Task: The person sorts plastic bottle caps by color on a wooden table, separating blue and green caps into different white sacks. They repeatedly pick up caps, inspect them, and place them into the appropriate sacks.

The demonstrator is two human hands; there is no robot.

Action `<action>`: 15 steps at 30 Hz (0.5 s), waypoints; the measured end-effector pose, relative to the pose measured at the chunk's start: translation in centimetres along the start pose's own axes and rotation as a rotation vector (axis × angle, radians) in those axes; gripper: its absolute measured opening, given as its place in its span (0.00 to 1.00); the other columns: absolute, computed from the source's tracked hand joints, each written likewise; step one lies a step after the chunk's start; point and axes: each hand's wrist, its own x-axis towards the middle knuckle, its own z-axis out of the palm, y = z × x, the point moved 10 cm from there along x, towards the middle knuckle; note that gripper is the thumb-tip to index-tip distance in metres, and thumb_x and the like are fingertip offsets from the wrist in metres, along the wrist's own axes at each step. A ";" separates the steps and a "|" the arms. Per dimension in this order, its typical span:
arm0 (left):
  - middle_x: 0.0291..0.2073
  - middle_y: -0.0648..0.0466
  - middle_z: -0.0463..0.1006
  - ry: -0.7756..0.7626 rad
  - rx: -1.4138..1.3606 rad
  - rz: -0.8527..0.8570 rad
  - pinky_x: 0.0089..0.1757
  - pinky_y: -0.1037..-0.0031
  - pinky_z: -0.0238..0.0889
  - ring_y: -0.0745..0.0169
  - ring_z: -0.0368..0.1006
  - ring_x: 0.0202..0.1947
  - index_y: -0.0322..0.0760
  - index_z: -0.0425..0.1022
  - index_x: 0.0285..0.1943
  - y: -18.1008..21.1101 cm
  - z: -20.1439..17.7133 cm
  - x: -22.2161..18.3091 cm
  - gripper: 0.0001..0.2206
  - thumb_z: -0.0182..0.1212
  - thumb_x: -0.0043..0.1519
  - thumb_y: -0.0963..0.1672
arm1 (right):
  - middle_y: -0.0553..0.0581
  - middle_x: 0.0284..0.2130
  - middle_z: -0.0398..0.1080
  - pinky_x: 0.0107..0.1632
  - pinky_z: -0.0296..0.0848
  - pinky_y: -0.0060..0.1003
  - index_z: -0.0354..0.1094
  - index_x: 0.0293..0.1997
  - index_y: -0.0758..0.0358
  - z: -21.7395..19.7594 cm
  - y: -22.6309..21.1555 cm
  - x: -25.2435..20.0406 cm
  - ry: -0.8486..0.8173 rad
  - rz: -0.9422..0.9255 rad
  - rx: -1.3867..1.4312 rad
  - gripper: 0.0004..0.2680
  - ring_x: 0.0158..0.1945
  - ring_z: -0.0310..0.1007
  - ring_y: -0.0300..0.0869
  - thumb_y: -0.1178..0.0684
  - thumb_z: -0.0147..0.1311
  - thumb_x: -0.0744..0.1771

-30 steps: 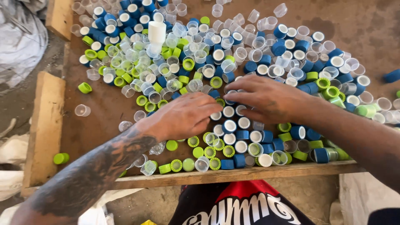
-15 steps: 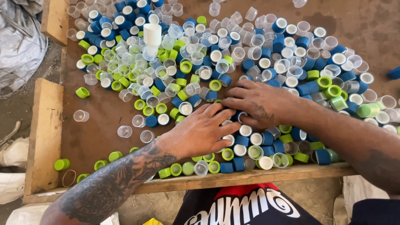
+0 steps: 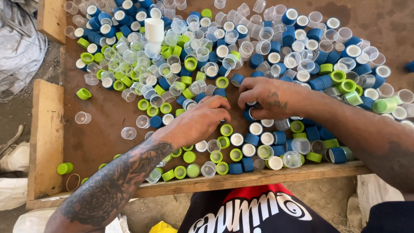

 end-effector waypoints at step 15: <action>0.47 0.52 0.77 0.111 0.182 -0.066 0.44 0.60 0.72 0.47 0.73 0.44 0.44 0.77 0.52 1.0 -3.3 0.1 0.13 0.56 0.59 0.41 | 0.60 0.58 0.70 0.24 0.77 0.23 0.63 0.48 0.56 -1.7 5.8 -2.0 0.402 0.430 1.700 0.08 0.51 0.80 0.51 0.55 0.39 0.67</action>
